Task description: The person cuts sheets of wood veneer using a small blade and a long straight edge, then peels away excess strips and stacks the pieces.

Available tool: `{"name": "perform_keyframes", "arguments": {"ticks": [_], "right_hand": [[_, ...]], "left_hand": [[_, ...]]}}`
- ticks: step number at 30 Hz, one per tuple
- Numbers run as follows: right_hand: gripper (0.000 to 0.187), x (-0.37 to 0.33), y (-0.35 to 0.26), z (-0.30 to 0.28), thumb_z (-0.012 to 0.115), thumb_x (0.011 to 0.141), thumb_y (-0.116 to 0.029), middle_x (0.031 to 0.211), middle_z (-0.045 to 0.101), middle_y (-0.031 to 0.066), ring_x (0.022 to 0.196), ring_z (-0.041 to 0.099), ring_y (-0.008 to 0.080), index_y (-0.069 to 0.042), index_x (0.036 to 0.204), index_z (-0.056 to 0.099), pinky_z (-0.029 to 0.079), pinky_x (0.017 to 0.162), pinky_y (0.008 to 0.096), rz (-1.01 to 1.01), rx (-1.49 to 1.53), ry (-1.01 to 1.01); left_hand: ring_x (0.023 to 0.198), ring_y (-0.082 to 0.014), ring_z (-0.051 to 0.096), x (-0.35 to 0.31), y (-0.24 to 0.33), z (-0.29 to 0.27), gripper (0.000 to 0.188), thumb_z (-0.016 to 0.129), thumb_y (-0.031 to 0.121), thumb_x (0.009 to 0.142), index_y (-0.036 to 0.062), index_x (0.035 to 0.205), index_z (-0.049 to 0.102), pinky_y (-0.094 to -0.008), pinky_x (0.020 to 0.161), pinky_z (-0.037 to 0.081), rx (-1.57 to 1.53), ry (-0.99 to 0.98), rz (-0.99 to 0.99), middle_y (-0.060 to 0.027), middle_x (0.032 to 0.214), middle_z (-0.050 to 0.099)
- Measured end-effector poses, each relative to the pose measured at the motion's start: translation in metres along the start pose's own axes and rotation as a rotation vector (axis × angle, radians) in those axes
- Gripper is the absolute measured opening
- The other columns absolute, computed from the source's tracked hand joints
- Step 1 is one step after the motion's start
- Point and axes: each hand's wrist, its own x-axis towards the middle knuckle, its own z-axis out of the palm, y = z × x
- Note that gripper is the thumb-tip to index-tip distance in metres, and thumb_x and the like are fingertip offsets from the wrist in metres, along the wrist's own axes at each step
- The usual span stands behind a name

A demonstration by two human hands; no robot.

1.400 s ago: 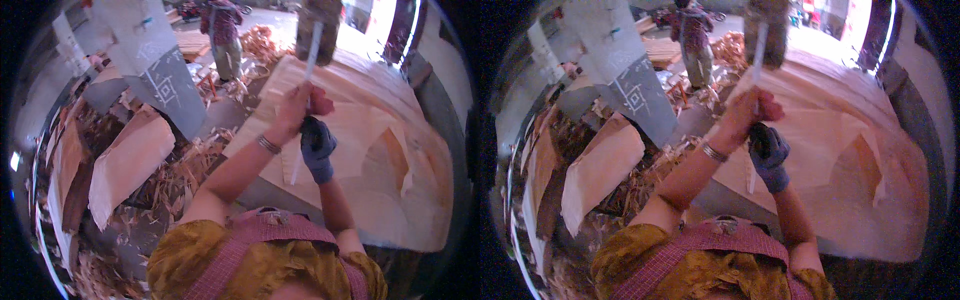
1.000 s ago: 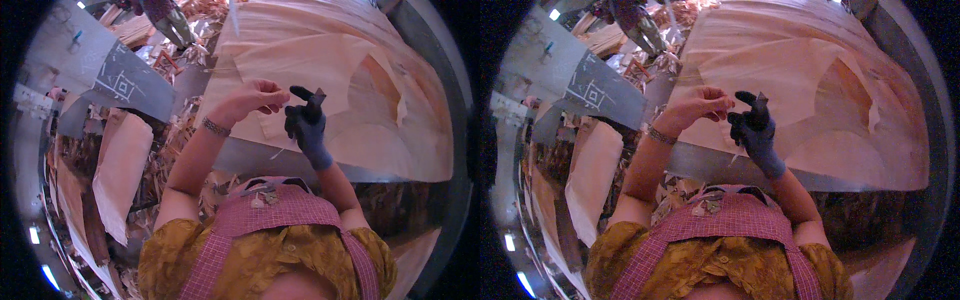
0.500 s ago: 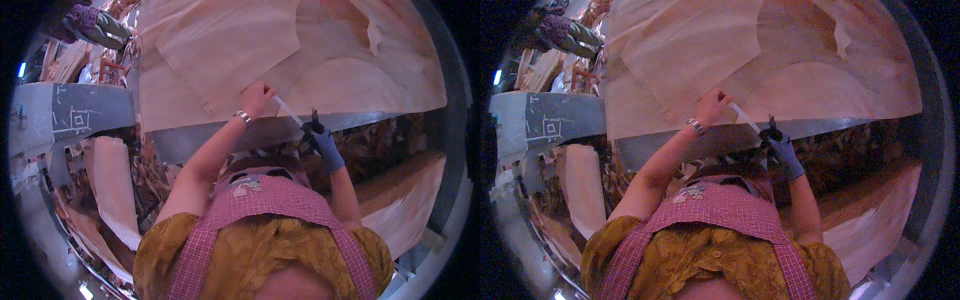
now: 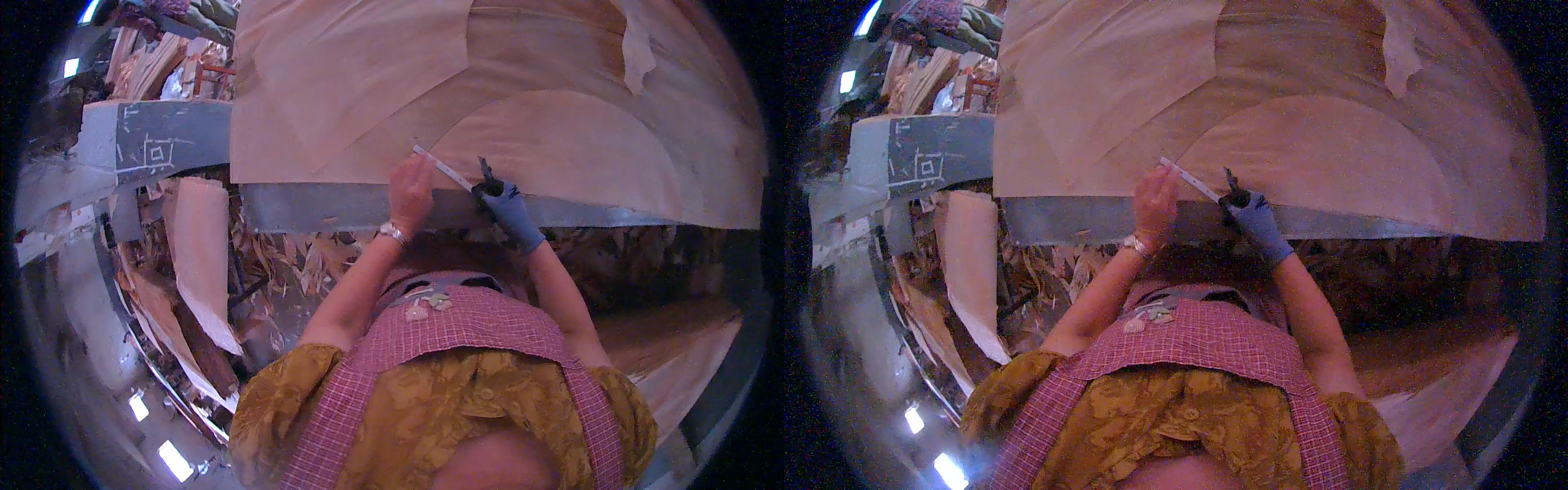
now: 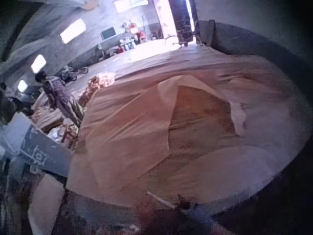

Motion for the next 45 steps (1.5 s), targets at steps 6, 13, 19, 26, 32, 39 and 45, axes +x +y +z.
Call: {"name": "perform_keyframes", "arguments": {"ticks": [6,13,19,26,32,39,45], "right_hand": [[0.016,0.014,0.025,-0.001,0.064,0.088,-0.019,0.082,0.068,0.0121,0.077,0.064,0.0170,-0.004,0.093,0.066,0.051,0.068,0.0365,-0.332,-0.508,0.078],[0.013,0.039,-0.029,-0.060,0.062,0.089,-0.016,0.080,0.069,0.0114,0.070,0.067,0.0181,-0.006,0.097,0.067,0.050,0.058,0.0340,-0.629,-0.556,0.253],[0.020,0.076,-0.039,-0.110,0.063,0.091,-0.024,0.068,0.065,0.0032,0.053,0.053,0.0095,-0.005,0.090,0.068,0.041,0.049,0.0269,-0.007,0.262,0.206],[0.021,0.084,-0.039,-0.105,0.063,0.091,-0.025,0.065,0.064,0.0041,0.054,0.056,0.0119,-0.006,0.086,0.068,0.044,0.051,0.0300,-0.036,0.204,0.269],[0.023,0.078,-0.027,-0.150,0.063,0.092,-0.022,0.078,0.068,0.0041,0.063,0.060,0.0104,-0.001,0.101,0.064,0.047,0.057,0.0286,-0.325,-0.977,0.364],[0.027,0.063,-0.002,-0.313,0.067,0.091,-0.025,0.083,0.066,0.0055,0.063,0.059,0.0108,-0.002,0.105,0.062,0.049,0.059,0.0279,-0.169,0.072,0.316],[0.052,0.119,0.034,-0.389,0.068,0.083,-0.037,0.096,0.067,0.0216,0.087,0.065,0.0369,-0.002,0.120,0.053,0.052,0.074,0.0435,-0.310,-0.491,0.466]], "left_hand": [[0.135,-0.0338,0.039,0.004,0.034,-0.012,0.048,0.062,0.031,0.090,0.0101,0.132,0.055,-0.0496,0.109,0.031,0.084,-0.178,-0.098,-0.0109,0.141,0.050],[0.130,-0.0326,0.044,0.003,0.027,-0.008,0.050,0.066,0.031,0.085,0.0113,0.130,0.057,-0.0494,0.105,0.033,0.133,-0.181,-0.065,-0.0092,0.139,0.051],[0.130,-0.0274,0.045,0.065,0.036,-0.020,0.047,0.062,0.025,0.086,0.0130,0.131,0.054,-0.0488,0.105,0.033,0.001,-0.267,-0.178,-0.0079,0.140,0.051],[0.132,-0.0282,0.043,0.155,0.074,0.061,0.050,0.061,0.026,0.087,0.0124,0.134,0.052,-0.0512,0.108,0.030,-0.074,-0.195,0.235,-0.0072,0.143,0.047],[0.133,-0.0298,0.042,0.160,0.077,0.077,0.051,0.063,0.032,0.087,0.0143,0.134,0.053,-0.0512,0.107,0.030,-0.075,-0.209,0.259,-0.0062,0.145,0.046],[0.128,-0.0292,0.045,0.206,0.127,0.056,0.055,0.062,0.031,0.087,0.0134,0.138,0.048,-0.0502,0.107,0.029,-0.178,-0.454,-0.056,-0.0070,0.145,0.045],[0.128,-0.0306,0.045,0.239,0.278,0.164,0.059,0.058,0.024,0.088,0.0126,0.143,0.041,-0.0499,0.108,0.030,-0.459,-0.178,0.181,-0.0084,0.144,0.046]]}}
